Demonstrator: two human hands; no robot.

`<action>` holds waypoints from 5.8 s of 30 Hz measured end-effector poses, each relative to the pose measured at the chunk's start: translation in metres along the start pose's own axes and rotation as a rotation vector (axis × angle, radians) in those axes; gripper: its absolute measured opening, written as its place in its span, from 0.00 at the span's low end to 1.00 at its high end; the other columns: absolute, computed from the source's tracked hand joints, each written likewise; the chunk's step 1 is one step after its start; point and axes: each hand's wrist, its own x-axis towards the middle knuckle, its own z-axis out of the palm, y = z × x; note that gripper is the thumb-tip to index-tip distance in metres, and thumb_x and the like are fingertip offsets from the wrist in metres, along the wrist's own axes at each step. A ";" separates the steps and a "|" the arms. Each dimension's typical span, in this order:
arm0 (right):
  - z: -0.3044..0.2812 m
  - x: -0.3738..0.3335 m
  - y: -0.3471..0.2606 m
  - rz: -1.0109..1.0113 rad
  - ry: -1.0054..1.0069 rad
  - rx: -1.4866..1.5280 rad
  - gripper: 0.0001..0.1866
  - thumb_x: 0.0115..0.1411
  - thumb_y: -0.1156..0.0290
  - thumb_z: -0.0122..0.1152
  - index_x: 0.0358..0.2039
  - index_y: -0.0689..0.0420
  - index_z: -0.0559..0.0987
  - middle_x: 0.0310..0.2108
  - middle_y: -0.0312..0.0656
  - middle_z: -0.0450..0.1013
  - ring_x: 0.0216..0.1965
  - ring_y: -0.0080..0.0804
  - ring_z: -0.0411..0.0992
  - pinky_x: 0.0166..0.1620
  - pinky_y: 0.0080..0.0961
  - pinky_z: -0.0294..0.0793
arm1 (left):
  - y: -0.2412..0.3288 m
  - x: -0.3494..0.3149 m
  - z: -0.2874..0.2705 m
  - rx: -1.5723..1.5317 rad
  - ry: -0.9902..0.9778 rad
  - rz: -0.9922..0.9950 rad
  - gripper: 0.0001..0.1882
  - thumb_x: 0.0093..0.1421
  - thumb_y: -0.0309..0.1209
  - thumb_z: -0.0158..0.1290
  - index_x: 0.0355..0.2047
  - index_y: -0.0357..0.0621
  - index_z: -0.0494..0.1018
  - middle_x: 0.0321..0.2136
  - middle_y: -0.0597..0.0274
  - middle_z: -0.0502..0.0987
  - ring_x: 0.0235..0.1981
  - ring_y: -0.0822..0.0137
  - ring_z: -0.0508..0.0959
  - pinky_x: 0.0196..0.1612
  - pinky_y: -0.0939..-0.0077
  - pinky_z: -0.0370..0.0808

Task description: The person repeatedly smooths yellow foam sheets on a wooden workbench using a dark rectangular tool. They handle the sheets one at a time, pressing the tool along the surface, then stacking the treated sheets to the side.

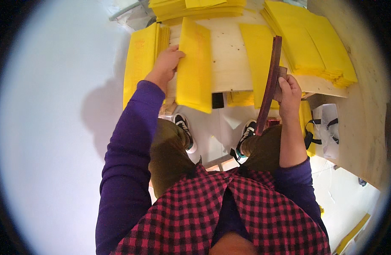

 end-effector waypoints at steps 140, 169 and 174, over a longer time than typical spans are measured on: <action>-0.267 -0.108 0.301 0.888 -0.164 -1.367 0.18 0.61 0.66 0.34 0.42 0.60 0.71 0.36 0.58 0.72 0.39 0.51 0.72 0.41 0.41 0.71 | -0.112 -0.120 0.042 -0.176 0.387 -0.322 0.24 0.63 0.49 0.33 0.43 0.42 0.66 0.42 0.55 0.72 0.44 0.58 0.71 0.45 0.64 0.69; -0.191 -0.079 -0.065 -0.234 0.301 -1.269 0.12 0.56 0.64 0.54 0.33 0.61 0.71 0.22 0.44 0.70 0.23 0.33 0.69 0.28 0.28 0.68 | -0.130 -0.108 0.050 -0.405 0.125 -0.223 0.14 0.56 0.29 0.51 0.43 0.42 0.65 0.39 0.61 0.73 0.36 0.65 0.74 0.35 0.71 0.72; -0.097 -0.047 -0.144 -0.267 0.134 -1.005 0.13 0.55 0.67 0.55 0.33 0.65 0.71 0.22 0.36 0.69 0.25 0.20 0.66 0.29 0.20 0.67 | -0.140 -0.110 0.052 -0.454 0.137 -0.190 0.12 0.56 0.30 0.50 0.40 0.40 0.67 0.35 0.60 0.74 0.32 0.67 0.75 0.32 0.73 0.74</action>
